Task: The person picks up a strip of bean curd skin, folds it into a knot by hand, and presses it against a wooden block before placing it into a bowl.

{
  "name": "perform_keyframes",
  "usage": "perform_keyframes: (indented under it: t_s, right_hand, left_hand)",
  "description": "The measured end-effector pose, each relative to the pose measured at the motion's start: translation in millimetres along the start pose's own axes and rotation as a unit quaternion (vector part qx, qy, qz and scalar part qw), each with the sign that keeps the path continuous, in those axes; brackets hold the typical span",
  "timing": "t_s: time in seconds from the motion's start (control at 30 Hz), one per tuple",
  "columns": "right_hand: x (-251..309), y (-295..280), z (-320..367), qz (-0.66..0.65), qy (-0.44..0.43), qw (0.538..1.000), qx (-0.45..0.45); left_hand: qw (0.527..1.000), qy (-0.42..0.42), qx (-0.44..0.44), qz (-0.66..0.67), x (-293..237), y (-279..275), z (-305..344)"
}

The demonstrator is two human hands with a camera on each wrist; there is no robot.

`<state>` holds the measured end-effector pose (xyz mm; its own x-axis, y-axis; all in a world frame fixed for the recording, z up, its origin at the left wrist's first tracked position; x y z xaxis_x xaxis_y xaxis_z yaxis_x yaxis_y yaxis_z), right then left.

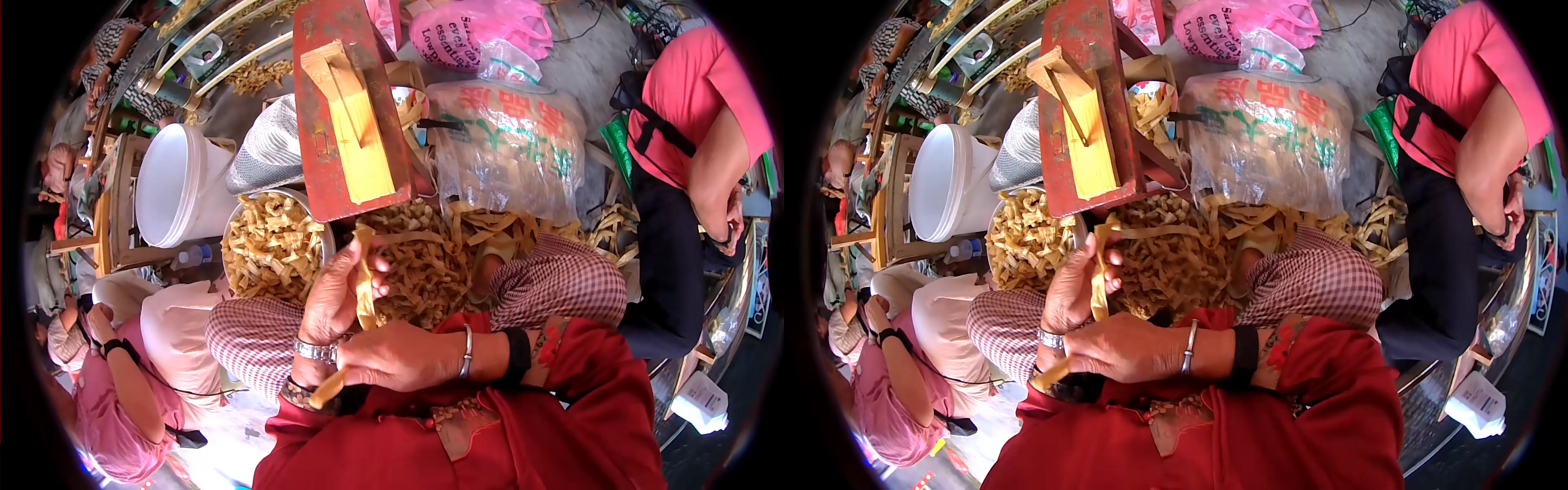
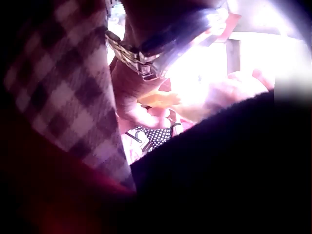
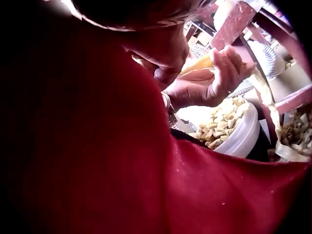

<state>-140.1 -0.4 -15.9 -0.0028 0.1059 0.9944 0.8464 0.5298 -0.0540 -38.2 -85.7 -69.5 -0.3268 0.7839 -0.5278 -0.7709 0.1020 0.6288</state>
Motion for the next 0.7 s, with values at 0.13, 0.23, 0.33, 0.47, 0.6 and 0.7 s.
perform_keyframes:
  t_s: [0.13, 0.23, 0.33, 0.47, 0.6, 0.7]
  right_hand:
    - [-1.0, -13.8, -1.5, -0.160, 0.100, 0.982, 0.004]
    - [-3.1, -8.6, 1.3, -0.209, 0.145, 0.967, 0.035]
    - [-5.9, -7.1, 1.6, -0.205, 0.141, 0.968, 0.007]
    - [-16.8, -34.0, -2.0, -0.086, 0.102, 0.954, -0.268]
    - [-36.4, -48.8, -7.2, 0.049, 0.086, 0.937, -0.335]
    - [-47.2, -41.8, -15.5, -0.024, 0.119, 0.942, -0.314]
  left_hand:
    - [0.999, 0.021, 0.004, 0.044, -6.1, -10.3, 2.7]
    - [0.998, 0.024, -0.021, 0.054, -6.7, -12.9, 5.4]
    - [0.999, 0.000, 0.013, 0.051, -8.3, -21.3, 10.5]
    - [0.984, 0.073, -0.138, -0.085, -9.9, -9.2, 25.9]
    - [0.992, 0.045, -0.009, -0.120, -16.7, 2.9, 32.9]
    - [0.985, 0.022, 0.038, -0.166, -18.3, 14.5, 38.7]
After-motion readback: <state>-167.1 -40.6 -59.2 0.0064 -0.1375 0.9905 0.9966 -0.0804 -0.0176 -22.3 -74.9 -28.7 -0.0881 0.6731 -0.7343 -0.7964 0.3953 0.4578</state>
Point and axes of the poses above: each hand's wrist, its own z-axis away from the middle knuckle, its own y-axis out of the palm, x = y × z, the point moved 2 cm from there along -z, towards the middle knuckle, and after that the axes turned 7 degrees about y, right-handed, at the moved point
